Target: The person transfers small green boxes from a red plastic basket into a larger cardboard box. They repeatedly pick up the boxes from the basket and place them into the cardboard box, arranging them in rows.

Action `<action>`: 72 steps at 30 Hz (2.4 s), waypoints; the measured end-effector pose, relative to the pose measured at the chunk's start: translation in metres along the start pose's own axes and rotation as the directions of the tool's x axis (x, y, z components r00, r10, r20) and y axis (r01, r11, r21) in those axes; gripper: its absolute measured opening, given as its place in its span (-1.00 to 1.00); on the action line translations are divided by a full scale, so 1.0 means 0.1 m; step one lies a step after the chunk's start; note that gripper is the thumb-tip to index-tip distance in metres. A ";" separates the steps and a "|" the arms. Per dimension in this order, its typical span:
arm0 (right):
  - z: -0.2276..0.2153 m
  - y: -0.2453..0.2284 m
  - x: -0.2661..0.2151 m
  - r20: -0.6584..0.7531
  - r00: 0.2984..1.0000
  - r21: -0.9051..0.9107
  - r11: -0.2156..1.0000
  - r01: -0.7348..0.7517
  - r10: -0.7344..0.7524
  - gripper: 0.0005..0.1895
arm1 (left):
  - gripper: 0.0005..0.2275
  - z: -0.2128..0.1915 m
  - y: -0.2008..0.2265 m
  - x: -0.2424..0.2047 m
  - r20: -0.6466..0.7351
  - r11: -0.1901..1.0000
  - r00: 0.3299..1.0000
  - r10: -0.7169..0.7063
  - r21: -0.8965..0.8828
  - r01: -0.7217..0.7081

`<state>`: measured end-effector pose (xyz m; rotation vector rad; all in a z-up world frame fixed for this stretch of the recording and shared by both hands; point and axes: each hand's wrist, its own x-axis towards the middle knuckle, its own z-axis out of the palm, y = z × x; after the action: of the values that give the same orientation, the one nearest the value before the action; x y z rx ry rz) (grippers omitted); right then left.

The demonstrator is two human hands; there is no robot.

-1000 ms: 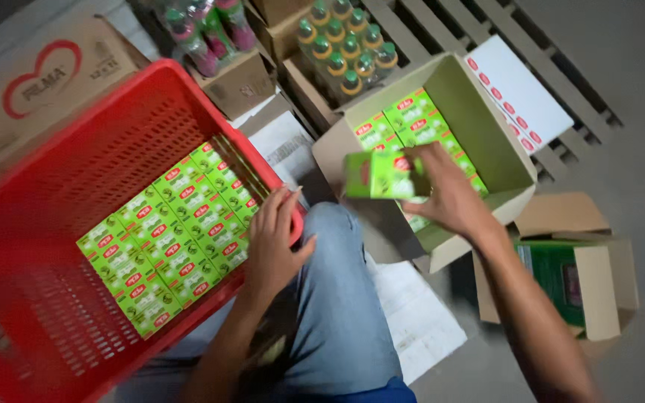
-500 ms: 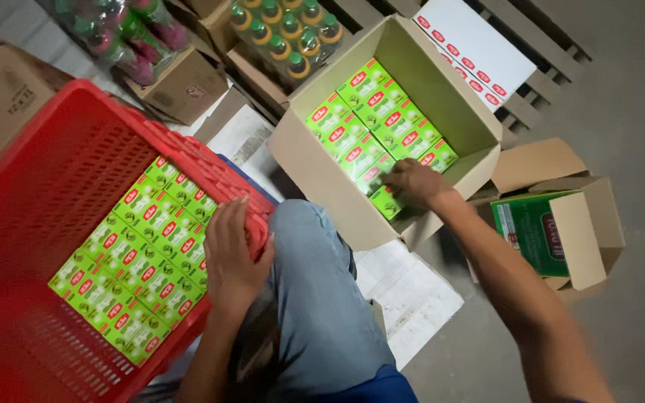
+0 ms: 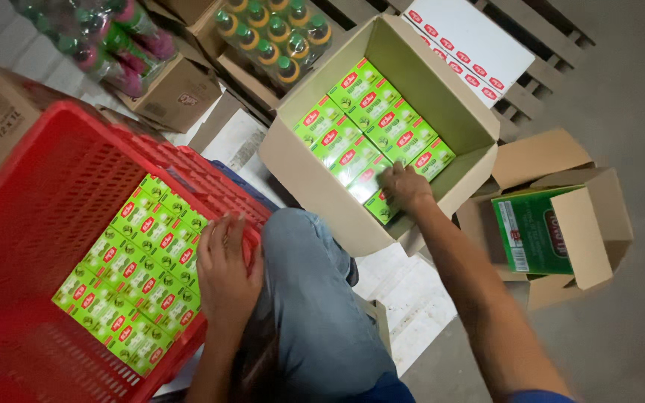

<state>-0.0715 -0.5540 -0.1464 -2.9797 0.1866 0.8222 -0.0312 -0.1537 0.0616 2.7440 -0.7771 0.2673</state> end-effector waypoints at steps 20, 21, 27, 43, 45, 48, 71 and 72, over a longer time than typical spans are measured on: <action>-0.26 -0.46 -0.08 0.470 0.883 0.386 0.902 -0.192 -0.013 -0.63 | -0.50 -0.06 0.02 0.09 -0.003 0.992 0.993 0.121 0.043 -0.121; -0.18 -0.49 -0.04 0.470 0.882 0.387 0.902 -0.192 -0.013 -0.63 | -0.50 -0.07 0.01 0.10 -0.002 0.992 0.993 0.122 0.043 -0.122; 0.25 -0.61 0.13 0.429 0.872 0.506 0.737 -0.448 0.236 -0.35 | -0.48 -0.04 0.01 0.08 0.001 0.997 0.997 0.075 -0.001 -0.075; 0.28 -0.47 0.24 0.443 0.690 0.581 0.402 -0.708 0.573 0.66 | -0.51 0.03 -0.05 0.02 -0.005 0.997 0.997 0.078 0.007 -0.078; 0.33 -0.47 0.31 0.463 0.674 0.575 0.384 -0.723 0.575 0.59 | -0.52 0.04 -0.06 0.02 0.004 0.998 0.998 0.065 -0.005 -0.065; 0.37 -0.45 0.33 0.406 0.692 0.570 0.426 -0.703 0.597 0.41 | -0.50 0.05 -0.06 0.03 0.019 0.999 0.999 0.047 -0.025 -0.046; -2.11 -1.99 -0.56 -0.328 0.886 0.875 -0.247 0.415 0.327 -0.74 | -0.31 -0.40 -0.43 -0.45 0.318 0.853 0.923 -0.216 -0.400 0.337; -2.21 -2.15 -0.64 -0.345 0.893 0.875 -0.247 0.417 0.288 -0.74 | -0.31 -0.39 -0.50 -0.58 0.297 0.848 0.921 -0.253 -0.390 0.359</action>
<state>0.0134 -0.3505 0.0783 -1.2889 0.4208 -0.2435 -0.0569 -0.0730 0.0729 2.4302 -0.3696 -0.2779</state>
